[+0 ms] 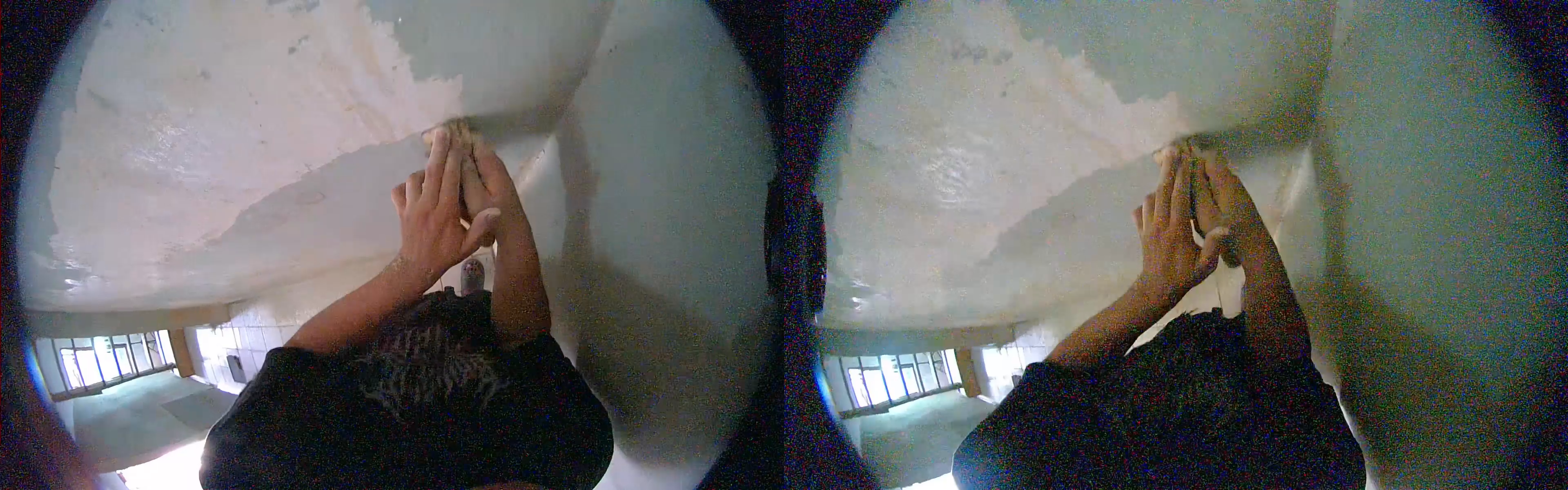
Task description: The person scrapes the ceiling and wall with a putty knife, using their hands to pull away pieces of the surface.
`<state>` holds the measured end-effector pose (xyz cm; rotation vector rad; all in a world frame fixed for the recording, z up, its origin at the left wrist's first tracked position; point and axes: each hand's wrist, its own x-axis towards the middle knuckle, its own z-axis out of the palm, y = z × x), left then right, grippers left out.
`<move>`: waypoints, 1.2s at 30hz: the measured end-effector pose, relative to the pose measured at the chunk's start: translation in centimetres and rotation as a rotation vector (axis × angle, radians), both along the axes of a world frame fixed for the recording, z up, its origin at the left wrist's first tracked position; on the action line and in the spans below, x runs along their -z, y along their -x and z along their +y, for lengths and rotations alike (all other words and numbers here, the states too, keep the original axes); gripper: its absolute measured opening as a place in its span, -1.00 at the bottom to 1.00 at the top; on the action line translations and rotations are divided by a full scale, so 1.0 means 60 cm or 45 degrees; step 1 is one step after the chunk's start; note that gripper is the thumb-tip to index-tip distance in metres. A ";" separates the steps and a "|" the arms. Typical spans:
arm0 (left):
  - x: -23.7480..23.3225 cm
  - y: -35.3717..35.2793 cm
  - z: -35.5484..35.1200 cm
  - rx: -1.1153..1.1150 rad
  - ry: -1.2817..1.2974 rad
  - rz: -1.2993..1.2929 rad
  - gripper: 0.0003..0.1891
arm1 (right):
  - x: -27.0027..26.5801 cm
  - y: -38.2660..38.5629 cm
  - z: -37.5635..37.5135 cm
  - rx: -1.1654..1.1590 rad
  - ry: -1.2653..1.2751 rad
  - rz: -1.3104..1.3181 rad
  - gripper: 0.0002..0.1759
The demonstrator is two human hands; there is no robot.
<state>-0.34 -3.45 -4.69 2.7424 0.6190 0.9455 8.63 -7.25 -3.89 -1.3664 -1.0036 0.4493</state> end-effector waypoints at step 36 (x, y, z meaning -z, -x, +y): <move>-0.029 0.068 0.020 -0.109 0.849 -0.535 -0.80 | 0.009 0.028 -0.047 -0.405 0.312 0.218 -0.69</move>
